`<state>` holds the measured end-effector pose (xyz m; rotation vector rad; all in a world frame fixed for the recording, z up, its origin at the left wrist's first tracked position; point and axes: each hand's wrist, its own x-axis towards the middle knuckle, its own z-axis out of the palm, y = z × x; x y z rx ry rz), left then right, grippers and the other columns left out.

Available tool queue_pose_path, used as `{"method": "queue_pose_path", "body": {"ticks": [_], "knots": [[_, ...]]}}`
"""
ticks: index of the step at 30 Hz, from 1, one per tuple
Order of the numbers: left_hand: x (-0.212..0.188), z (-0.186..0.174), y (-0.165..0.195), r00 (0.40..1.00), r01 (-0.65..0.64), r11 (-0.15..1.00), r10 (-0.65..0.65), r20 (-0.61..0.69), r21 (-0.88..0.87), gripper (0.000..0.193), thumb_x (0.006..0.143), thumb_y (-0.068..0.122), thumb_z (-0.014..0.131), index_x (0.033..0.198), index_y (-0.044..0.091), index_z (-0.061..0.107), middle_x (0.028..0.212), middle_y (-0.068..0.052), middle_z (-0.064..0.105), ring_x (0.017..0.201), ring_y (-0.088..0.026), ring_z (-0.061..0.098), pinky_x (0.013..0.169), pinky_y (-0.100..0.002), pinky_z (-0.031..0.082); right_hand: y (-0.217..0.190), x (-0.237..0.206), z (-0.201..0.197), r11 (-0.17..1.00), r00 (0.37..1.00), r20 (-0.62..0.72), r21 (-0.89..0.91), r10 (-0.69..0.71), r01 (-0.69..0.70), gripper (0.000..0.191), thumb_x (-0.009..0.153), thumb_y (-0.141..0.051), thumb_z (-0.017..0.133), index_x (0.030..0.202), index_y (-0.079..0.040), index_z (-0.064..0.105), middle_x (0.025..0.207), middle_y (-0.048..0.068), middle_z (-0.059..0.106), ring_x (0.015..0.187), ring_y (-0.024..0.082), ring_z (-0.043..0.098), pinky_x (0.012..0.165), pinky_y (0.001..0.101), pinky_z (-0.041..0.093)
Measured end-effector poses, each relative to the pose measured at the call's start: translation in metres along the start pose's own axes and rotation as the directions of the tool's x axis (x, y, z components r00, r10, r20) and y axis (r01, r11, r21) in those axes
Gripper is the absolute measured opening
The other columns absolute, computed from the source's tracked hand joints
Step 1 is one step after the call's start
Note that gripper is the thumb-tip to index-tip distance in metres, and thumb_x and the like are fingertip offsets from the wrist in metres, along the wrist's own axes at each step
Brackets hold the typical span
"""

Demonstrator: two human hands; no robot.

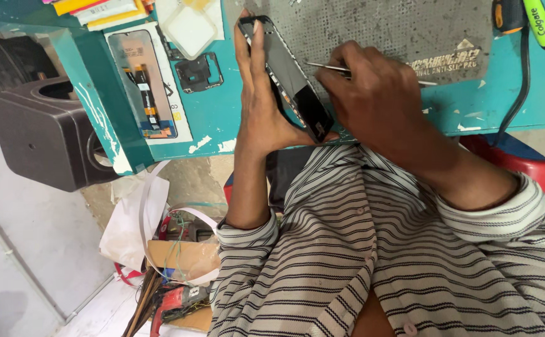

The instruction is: The person works on a disassembled smartphone at a repair bench. They use a metal tool to pry and separate the screen assembly, apply liquid from a small bottle to the edges, and use a brush to clean the frame. The person repeatedly inspects the device and continues prying along the perimeter.

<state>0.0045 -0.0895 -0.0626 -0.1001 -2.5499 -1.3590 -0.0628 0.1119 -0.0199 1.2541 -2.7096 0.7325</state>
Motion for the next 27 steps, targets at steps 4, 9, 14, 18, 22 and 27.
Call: {"method": "queue_pose_path", "body": {"ticks": [4, 9, 14, 18, 22, 27], "knots": [[0.000, -0.001, 0.000, 1.000, -0.014, 1.000, 0.014, 0.000, 0.000, 0.173, 0.039, 0.066, 0.108, 0.167, 0.014, 0.004, 0.167, -0.028, 0.000, 0.159, -0.045, 0.012, 0.133, -0.052, 0.030, -0.001, -0.001, 0.002, 1.000, 1.000, -0.011, 0.017, 0.013, -0.013, 0.025, 0.089, -0.010, 0.074, 0.114, -0.011, 0.074, 0.111, 0.005, 0.063, 0.095, 0.022, 0.066, 0.073, 0.0380, 0.055], [0.001, 0.000, 0.002, 1.000, -0.020, 1.000, 0.020, 0.001, 0.005, 0.173, 0.040, 0.068, 0.107, 0.167, 0.013, 0.004, 0.167, -0.028, 0.001, 0.160, -0.044, 0.013, 0.133, -0.052, 0.030, -0.001, 0.004, 0.006, 1.000, 0.998, -0.059, -0.013, -0.005, 0.004, 0.025, 0.090, -0.009, 0.074, 0.115, -0.011, 0.075, 0.111, 0.005, 0.063, 0.093, 0.022, 0.066, 0.074, 0.0370, 0.055], [0.001, 0.001, 0.001, 0.999, -0.039, 0.999, 0.039, -0.008, 0.011, 0.173, 0.039, 0.068, 0.106, 0.166, 0.012, 0.004, 0.167, -0.028, 0.002, 0.159, -0.045, 0.012, 0.133, -0.053, 0.028, -0.006, -0.004, 0.000, 1.000, 0.999, -0.042, -0.019, 0.019, -0.019, 0.029, 0.085, -0.013, 0.073, 0.114, -0.012, 0.075, 0.110, 0.004, 0.062, 0.095, 0.022, 0.066, 0.072, 0.0385, 0.054], [-0.001, 0.002, 0.002, 1.000, -0.019, 0.999, 0.019, 0.000, 0.036, 0.172, 0.041, 0.068, 0.106, 0.167, 0.011, 0.004, 0.167, -0.029, 0.002, 0.159, -0.046, 0.011, 0.133, -0.054, 0.026, -0.001, 0.006, 0.010, 0.998, 0.993, -0.114, -0.059, -0.023, 0.016, 0.026, 0.089, -0.014, 0.075, 0.115, -0.012, 0.076, 0.108, 0.004, 0.062, 0.090, 0.020, 0.065, 0.069, 0.0345, 0.054], [-0.001, 0.003, 0.001, 0.999, -0.032, 0.999, 0.032, 0.000, 0.016, 0.172, 0.041, 0.069, 0.105, 0.167, 0.011, 0.003, 0.167, -0.029, 0.001, 0.159, -0.046, 0.012, 0.133, -0.053, 0.028, 0.001, 0.009, 0.016, 0.998, 0.989, -0.145, -0.057, -0.042, 0.034, 0.021, 0.091, -0.015, 0.077, 0.112, -0.008, 0.076, 0.108, 0.005, 0.062, 0.088, 0.020, 0.065, 0.067, 0.0332, 0.053], [-0.001, 0.002, 0.001, 0.999, -0.043, 0.999, 0.043, -0.003, 0.019, 0.172, 0.040, 0.069, 0.105, 0.166, 0.011, 0.003, 0.166, -0.029, 0.001, 0.159, -0.046, 0.011, 0.132, -0.054, 0.028, -0.002, 0.001, 0.007, 0.999, 0.992, -0.119, -0.016, -0.037, 0.035, 0.024, 0.090, -0.014, 0.076, 0.113, -0.009, 0.076, 0.107, 0.006, 0.061, 0.089, 0.021, 0.065, 0.070, 0.0353, 0.055]]}}
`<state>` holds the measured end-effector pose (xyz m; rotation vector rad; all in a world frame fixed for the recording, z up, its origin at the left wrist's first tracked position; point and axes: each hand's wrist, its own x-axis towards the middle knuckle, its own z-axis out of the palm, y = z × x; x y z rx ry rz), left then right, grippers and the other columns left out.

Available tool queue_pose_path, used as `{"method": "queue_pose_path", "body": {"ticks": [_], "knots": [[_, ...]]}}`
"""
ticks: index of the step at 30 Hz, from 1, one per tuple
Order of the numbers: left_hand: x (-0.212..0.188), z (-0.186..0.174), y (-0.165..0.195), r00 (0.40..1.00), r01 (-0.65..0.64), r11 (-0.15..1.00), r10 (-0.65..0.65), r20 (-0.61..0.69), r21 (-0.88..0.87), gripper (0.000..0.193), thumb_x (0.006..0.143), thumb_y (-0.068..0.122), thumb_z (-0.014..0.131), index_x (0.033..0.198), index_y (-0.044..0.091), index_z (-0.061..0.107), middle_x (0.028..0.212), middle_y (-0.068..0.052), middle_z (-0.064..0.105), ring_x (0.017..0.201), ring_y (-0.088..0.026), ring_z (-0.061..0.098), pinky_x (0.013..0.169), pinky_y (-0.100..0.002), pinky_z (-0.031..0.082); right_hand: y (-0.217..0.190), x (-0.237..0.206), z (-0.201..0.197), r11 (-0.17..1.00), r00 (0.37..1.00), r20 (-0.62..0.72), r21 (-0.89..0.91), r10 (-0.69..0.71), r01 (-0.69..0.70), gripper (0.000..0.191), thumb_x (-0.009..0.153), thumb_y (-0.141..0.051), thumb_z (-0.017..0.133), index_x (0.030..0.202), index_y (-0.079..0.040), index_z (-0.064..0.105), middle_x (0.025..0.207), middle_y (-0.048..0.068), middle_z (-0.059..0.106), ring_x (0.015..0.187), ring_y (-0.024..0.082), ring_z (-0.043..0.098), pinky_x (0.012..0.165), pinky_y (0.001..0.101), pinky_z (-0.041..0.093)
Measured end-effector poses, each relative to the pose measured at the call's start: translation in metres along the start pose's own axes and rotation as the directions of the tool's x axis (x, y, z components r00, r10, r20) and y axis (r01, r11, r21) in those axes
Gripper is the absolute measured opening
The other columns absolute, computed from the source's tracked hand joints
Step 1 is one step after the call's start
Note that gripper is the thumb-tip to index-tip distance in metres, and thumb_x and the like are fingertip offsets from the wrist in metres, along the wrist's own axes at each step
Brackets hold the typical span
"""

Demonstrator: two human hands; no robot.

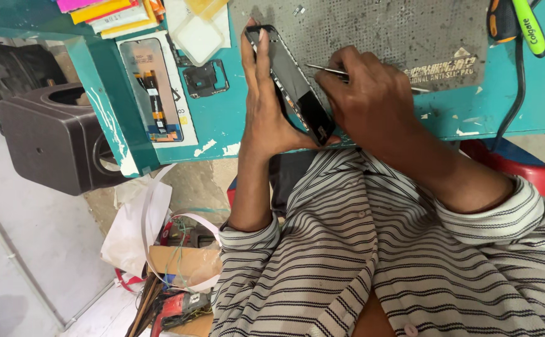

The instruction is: The person works on a disassembled smartphone at a repair bench. They use a metal tool to pry and separate the screen assembly, apply liquid from a small bottle to the edges, and use a brush to clean the frame. The person repeatedly inspects the device and continues prying along the perimeter.

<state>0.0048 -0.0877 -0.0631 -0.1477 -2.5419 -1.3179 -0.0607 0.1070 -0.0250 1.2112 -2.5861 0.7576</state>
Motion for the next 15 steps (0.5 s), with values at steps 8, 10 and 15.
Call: {"method": "queue_pose_path", "body": {"ticks": [8, 10, 15], "knots": [[0.002, 0.000, 0.004, 1.000, -0.002, 1.000, 0.002, -0.004, 0.001, 0.171, 0.042, 0.069, 0.105, 0.167, 0.013, 0.002, 0.167, -0.027, 0.002, 0.159, -0.045, 0.011, 0.133, -0.054, 0.027, 0.003, 0.011, 0.011, 0.999, 1.000, -0.003, -0.039, 0.000, 0.000, 0.023, 0.089, -0.018, 0.077, 0.110, -0.009, 0.075, 0.107, 0.007, 0.061, 0.088, 0.022, 0.064, 0.064, 0.0355, 0.053], [0.001, 0.000, 0.004, 1.000, -0.003, 1.000, 0.003, -0.003, -0.004, 0.171, 0.042, 0.069, 0.105, 0.167, 0.013, 0.002, 0.167, -0.027, 0.002, 0.159, -0.045, 0.011, 0.133, -0.054, 0.027, 0.002, 0.007, 0.010, 1.000, 1.000, -0.008, -0.020, 0.006, -0.006, 0.026, 0.089, -0.015, 0.076, 0.114, -0.010, 0.075, 0.108, 0.006, 0.060, 0.090, 0.021, 0.064, 0.066, 0.0353, 0.053], [-0.001, 0.001, 0.001, 1.000, 0.012, 1.000, -0.012, -0.007, -0.022, 0.170, 0.043, 0.068, 0.106, 0.167, 0.012, 0.004, 0.167, -0.028, 0.001, 0.159, -0.045, 0.013, 0.132, -0.053, 0.029, -0.004, -0.003, 0.001, 0.999, 0.999, 0.037, -0.046, 0.030, -0.028, 0.031, 0.085, -0.014, 0.076, 0.116, -0.011, 0.075, 0.111, 0.006, 0.062, 0.091, 0.022, 0.065, 0.070, 0.0358, 0.055]]}}
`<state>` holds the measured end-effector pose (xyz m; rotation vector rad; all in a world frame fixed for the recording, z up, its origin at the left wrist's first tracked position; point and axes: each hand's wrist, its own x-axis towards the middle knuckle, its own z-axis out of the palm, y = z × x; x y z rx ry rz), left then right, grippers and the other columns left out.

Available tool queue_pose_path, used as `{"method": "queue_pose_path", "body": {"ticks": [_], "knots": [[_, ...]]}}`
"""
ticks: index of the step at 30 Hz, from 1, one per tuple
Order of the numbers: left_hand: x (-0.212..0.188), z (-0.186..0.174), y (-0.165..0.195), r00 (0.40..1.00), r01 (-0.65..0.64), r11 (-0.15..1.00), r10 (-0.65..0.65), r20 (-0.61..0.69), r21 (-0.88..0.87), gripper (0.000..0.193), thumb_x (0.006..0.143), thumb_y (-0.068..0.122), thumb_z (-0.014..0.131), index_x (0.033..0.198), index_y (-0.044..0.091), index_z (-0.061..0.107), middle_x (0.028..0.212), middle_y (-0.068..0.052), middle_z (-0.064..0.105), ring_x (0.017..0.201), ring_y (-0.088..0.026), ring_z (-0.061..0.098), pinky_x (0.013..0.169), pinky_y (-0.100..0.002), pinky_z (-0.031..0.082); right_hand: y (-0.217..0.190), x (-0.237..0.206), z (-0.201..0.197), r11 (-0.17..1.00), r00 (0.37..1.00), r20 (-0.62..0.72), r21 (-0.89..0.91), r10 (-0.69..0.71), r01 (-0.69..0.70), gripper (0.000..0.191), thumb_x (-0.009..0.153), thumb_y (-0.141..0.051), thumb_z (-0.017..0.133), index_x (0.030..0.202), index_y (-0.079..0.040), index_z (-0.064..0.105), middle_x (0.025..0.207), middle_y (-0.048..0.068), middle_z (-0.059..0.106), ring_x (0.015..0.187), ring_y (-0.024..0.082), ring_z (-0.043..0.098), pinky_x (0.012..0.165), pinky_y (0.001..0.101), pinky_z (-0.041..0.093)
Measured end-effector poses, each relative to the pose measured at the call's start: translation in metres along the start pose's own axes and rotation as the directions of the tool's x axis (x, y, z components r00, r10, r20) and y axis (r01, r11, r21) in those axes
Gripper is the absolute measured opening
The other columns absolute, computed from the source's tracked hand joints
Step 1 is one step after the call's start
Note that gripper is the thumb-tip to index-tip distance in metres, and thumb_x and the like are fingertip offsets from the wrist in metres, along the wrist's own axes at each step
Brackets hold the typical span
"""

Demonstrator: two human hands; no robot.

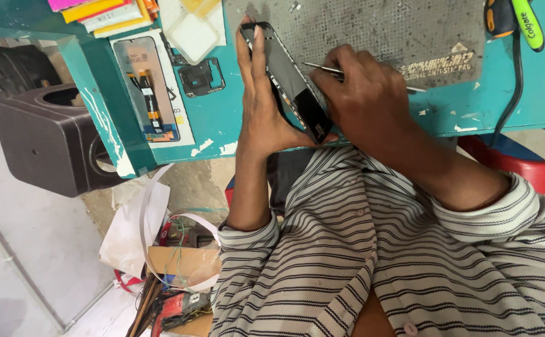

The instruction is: The person works on a disassembled smartphone at a repair bench. They use a metal tool to pry and separate the screen assembly, apply liquid from a small bottle to the edges, and use a brush to clean the frame. The person repeatedly inspects the device and continues prying along the perimeter.

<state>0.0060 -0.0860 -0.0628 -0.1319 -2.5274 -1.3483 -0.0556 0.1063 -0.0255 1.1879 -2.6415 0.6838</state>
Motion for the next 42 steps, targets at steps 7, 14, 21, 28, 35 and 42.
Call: {"method": "queue_pose_path", "body": {"ticks": [7, 14, 21, 28, 35, 42], "knots": [[-0.002, 0.002, -0.004, 1.000, -0.018, 1.000, 0.019, -0.012, 0.018, 0.170, 0.043, 0.068, 0.106, 0.167, 0.013, 0.004, 0.167, -0.027, 0.002, 0.159, -0.044, 0.012, 0.132, -0.054, 0.029, -0.005, -0.011, -0.012, 0.997, 0.991, 0.122, 0.032, 0.062, -0.066, 0.031, 0.089, -0.019, 0.076, 0.118, -0.011, 0.074, 0.112, 0.008, 0.064, 0.090, 0.025, 0.067, 0.068, 0.0392, 0.055], [-0.004, 0.003, -0.007, 1.000, -0.009, 1.000, 0.009, -0.008, 0.027, 0.171, 0.042, 0.069, 0.106, 0.167, 0.012, 0.004, 0.167, -0.028, 0.001, 0.160, -0.044, 0.011, 0.132, -0.054, 0.030, -0.005, -0.015, -0.011, 0.997, 0.991, 0.116, 0.042, 0.065, -0.070, 0.030, 0.091, -0.019, 0.076, 0.120, -0.010, 0.074, 0.113, 0.009, 0.064, 0.091, 0.025, 0.068, 0.069, 0.0392, 0.056], [-0.004, 0.003, -0.005, 1.000, -0.002, 0.999, 0.003, -0.010, 0.037, 0.172, 0.042, 0.069, 0.106, 0.167, 0.011, 0.004, 0.167, -0.028, 0.001, 0.159, -0.045, 0.011, 0.132, -0.054, 0.030, -0.007, -0.015, -0.015, 0.997, 0.987, 0.148, 0.030, 0.068, -0.073, 0.028, 0.089, -0.018, 0.076, 0.117, -0.011, 0.076, 0.112, 0.008, 0.065, 0.089, 0.024, 0.068, 0.066, 0.0386, 0.055], [-0.005, 0.001, -0.003, 1.000, 0.009, 0.999, -0.009, 0.016, 0.035, 0.172, 0.042, 0.067, 0.107, 0.167, 0.009, 0.002, 0.167, -0.028, 0.002, 0.159, -0.045, 0.010, 0.133, -0.053, 0.027, 0.010, 0.001, -0.025, 0.981, 0.996, 0.079, 0.186, 0.045, -0.059, 0.015, 0.104, -0.011, 0.074, 0.119, -0.007, 0.075, 0.113, 0.010, 0.064, 0.095, 0.025, 0.068, 0.073, 0.0415, 0.053], [-0.007, 0.005, 0.001, 0.998, 0.044, 0.994, -0.048, 0.041, 0.095, 0.173, 0.042, 0.066, 0.106, 0.165, 0.005, 0.002, 0.171, -0.030, 0.003, 0.158, -0.048, 0.008, 0.132, -0.055, 0.027, 0.048, 0.051, 0.030, 0.984, 0.984, -0.050, 0.036, -0.174, 0.175, 0.021, 0.098, -0.002, 0.068, 0.118, -0.005, 0.074, 0.114, 0.007, 0.064, 0.105, 0.025, 0.064, 0.091, 0.0437, 0.049], [-0.004, 0.004, 0.001, 0.999, 0.028, 0.997, -0.030, 0.031, 0.078, 0.173, 0.041, 0.065, 0.107, 0.165, 0.007, 0.002, 0.171, -0.031, 0.002, 0.158, -0.047, 0.010, 0.131, -0.054, 0.029, 0.058, 0.047, 0.055, 0.975, 0.974, -0.043, -0.034, -0.221, 0.220, 0.016, 0.102, -0.013, 0.071, 0.117, -0.011, 0.075, 0.121, 0.004, 0.064, 0.110, 0.022, 0.062, 0.094, 0.0457, 0.044]]}}
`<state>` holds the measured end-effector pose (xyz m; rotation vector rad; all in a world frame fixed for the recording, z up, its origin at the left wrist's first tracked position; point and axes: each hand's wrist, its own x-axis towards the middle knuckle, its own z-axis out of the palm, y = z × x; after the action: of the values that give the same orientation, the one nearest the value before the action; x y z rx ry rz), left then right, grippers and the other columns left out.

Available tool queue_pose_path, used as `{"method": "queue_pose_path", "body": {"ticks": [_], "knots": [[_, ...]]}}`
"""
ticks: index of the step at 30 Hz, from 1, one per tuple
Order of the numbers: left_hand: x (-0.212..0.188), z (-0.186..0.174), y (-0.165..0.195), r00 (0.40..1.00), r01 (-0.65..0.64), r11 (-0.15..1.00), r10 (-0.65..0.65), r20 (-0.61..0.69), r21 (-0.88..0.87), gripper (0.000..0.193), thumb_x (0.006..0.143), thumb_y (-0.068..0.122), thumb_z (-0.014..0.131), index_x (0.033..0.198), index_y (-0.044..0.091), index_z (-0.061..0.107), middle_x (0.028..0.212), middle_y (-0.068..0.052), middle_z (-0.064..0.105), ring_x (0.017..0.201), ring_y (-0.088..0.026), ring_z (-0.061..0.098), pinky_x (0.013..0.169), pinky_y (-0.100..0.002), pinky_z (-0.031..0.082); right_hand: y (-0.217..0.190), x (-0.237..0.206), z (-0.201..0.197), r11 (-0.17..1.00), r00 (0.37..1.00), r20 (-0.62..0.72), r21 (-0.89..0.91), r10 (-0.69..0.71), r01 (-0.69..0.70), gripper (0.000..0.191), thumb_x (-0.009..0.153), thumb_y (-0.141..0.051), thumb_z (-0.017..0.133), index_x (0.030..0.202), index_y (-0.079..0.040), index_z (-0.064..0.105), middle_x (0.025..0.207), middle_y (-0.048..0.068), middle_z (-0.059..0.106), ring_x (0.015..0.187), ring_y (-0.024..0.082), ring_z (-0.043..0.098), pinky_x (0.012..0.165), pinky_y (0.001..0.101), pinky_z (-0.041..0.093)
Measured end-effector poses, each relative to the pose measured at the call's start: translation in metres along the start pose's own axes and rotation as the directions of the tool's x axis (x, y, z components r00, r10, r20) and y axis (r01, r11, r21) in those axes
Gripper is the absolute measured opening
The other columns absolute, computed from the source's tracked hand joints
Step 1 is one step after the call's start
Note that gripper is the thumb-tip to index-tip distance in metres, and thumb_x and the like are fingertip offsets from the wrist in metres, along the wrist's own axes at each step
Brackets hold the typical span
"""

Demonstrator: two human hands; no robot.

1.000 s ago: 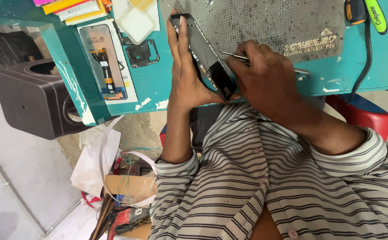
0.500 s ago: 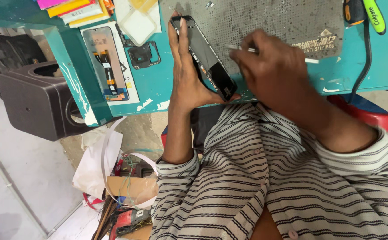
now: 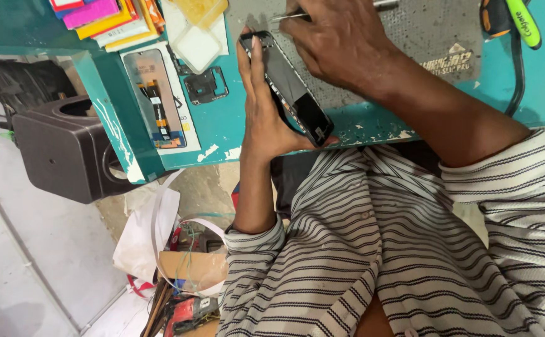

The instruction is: The person works on a disassembled smartphone at a repair bench. They use a metal tool to pry and separate the screen assembly, apply liquid from a small bottle to the edges, and use a brush to clean the frame. The person repeatedly inspects the device and continues prying along the perimeter.

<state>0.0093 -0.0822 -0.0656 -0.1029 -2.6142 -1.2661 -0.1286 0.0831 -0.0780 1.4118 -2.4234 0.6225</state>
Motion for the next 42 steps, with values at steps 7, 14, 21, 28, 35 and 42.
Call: {"method": "queue_pose_path", "body": {"ticks": [7, 14, 21, 28, 35, 42], "knots": [[0.001, 0.000, 0.000, 1.000, 0.010, 1.000, -0.010, 0.007, -0.027, 0.172, 0.042, 0.065, 0.107, 0.165, 0.007, 0.002, 0.169, -0.032, 0.002, 0.159, -0.047, 0.010, 0.131, -0.054, 0.029, 0.005, 0.001, 0.005, 0.998, 0.998, 0.020, -0.034, -0.059, 0.060, 0.018, 0.103, -0.016, 0.070, 0.119, -0.013, 0.077, 0.118, 0.002, 0.064, 0.110, 0.019, 0.062, 0.092, 0.0424, 0.047], [0.001, -0.002, -0.001, 1.000, -0.005, 0.999, 0.005, -0.007, -0.038, 0.171, 0.043, 0.064, 0.107, 0.166, 0.009, 0.002, 0.168, -0.031, 0.001, 0.159, -0.045, 0.011, 0.132, -0.053, 0.029, 0.005, 0.001, 0.001, 0.996, 0.996, 0.030, -0.023, -0.084, 0.085, 0.012, 0.107, -0.015, 0.068, 0.113, -0.013, 0.078, 0.116, 0.001, 0.066, 0.108, 0.018, 0.062, 0.090, 0.0417, 0.047], [0.001, -0.002, 0.000, 1.000, -0.006, 1.000, 0.006, 0.007, -0.013, 0.172, 0.042, 0.064, 0.109, 0.166, 0.009, 0.003, 0.167, -0.028, 0.003, 0.159, -0.046, 0.010, 0.132, -0.053, 0.028, -0.001, 0.004, -0.003, 0.994, 0.995, 0.032, -0.041, -0.096, 0.098, 0.012, 0.102, -0.016, 0.071, 0.110, -0.013, 0.078, 0.117, 0.001, 0.066, 0.110, 0.018, 0.062, 0.086, 0.0404, 0.046], [0.004, -0.002, 0.001, 1.000, -0.030, 0.997, 0.030, -0.009, -0.072, 0.169, 0.044, 0.063, 0.108, 0.167, 0.011, 0.004, 0.168, -0.026, 0.002, 0.160, -0.043, 0.011, 0.133, -0.051, 0.029, 0.000, 0.007, 0.004, 0.992, 0.994, -0.032, -0.067, -0.105, 0.102, 0.017, 0.100, -0.010, 0.069, 0.115, -0.010, 0.078, 0.118, 0.003, 0.064, 0.112, 0.019, 0.062, 0.090, 0.0389, 0.047], [0.002, 0.000, 0.001, 0.999, -0.043, 0.998, 0.042, -0.018, -0.051, 0.169, 0.043, 0.063, 0.108, 0.166, 0.011, 0.004, 0.168, -0.026, 0.004, 0.159, -0.044, 0.010, 0.133, -0.053, 0.027, -0.004, 0.000, -0.006, 0.994, 0.994, 0.042, -0.025, -0.102, 0.103, 0.010, 0.100, -0.010, 0.069, 0.106, -0.009, 0.077, 0.116, 0.002, 0.065, 0.113, 0.018, 0.061, 0.097, 0.0415, 0.048], [0.002, 0.000, 0.003, 0.999, -0.046, 0.998, 0.045, -0.019, -0.041, 0.170, 0.043, 0.064, 0.107, 0.166, 0.011, 0.004, 0.167, -0.027, 0.003, 0.159, -0.045, 0.011, 0.133, -0.053, 0.026, -0.007, 0.014, -0.010, 0.997, 0.997, -0.034, -0.024, -0.076, 0.076, 0.015, 0.098, -0.012, 0.067, 0.107, -0.009, 0.078, 0.114, 0.004, 0.063, 0.112, 0.020, 0.060, 0.094, 0.0419, 0.046]]}}
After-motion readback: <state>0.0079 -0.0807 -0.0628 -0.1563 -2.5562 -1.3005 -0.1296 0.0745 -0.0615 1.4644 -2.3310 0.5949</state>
